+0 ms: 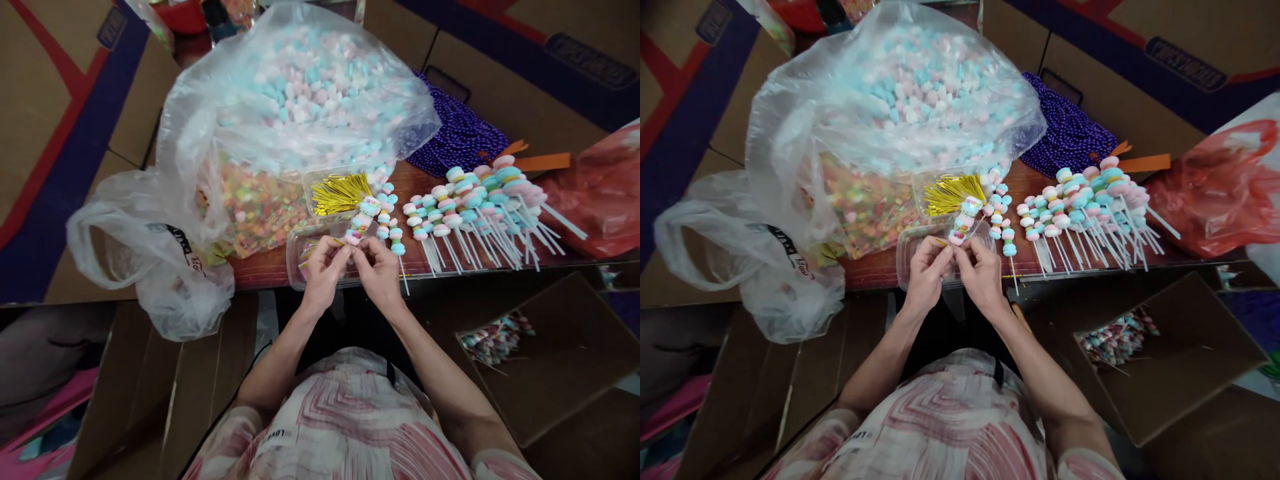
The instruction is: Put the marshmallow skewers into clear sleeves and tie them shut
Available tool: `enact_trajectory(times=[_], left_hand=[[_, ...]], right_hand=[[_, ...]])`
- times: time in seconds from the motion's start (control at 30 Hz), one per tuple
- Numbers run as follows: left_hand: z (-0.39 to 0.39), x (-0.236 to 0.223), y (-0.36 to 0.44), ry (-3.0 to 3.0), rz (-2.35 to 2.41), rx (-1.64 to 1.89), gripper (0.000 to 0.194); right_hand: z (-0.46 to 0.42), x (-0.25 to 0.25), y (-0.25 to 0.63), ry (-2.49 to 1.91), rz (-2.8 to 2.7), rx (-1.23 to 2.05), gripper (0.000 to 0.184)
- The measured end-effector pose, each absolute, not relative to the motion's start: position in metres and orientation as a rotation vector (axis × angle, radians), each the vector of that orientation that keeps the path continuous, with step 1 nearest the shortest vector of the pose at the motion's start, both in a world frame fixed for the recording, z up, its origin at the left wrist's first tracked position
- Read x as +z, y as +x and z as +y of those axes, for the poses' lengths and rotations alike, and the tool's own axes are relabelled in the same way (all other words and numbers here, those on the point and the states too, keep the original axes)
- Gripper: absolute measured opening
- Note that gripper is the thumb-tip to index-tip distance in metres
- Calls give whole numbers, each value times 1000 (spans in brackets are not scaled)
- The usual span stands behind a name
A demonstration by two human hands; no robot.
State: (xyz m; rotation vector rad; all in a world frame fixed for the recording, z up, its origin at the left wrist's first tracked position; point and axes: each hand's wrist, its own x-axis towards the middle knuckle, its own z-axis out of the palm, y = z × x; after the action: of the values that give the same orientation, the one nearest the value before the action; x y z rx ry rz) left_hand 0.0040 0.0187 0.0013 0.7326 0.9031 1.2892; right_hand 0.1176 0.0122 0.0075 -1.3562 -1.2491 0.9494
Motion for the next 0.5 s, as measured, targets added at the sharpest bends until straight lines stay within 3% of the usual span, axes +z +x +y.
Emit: enact_trajectory(times=[0.13,0.37,0.5], left_hand=[[22,9,6,568,832,1212,41],[23,24,-3,78,673,684,24],[17,21,2,213,668,628,25]], right_hand=[[2,8,122,-1299,-1253,1004,19],[2,12,147,-1199,-1237,997,32],[3,12,157,-1156,-1274,1167,36]])
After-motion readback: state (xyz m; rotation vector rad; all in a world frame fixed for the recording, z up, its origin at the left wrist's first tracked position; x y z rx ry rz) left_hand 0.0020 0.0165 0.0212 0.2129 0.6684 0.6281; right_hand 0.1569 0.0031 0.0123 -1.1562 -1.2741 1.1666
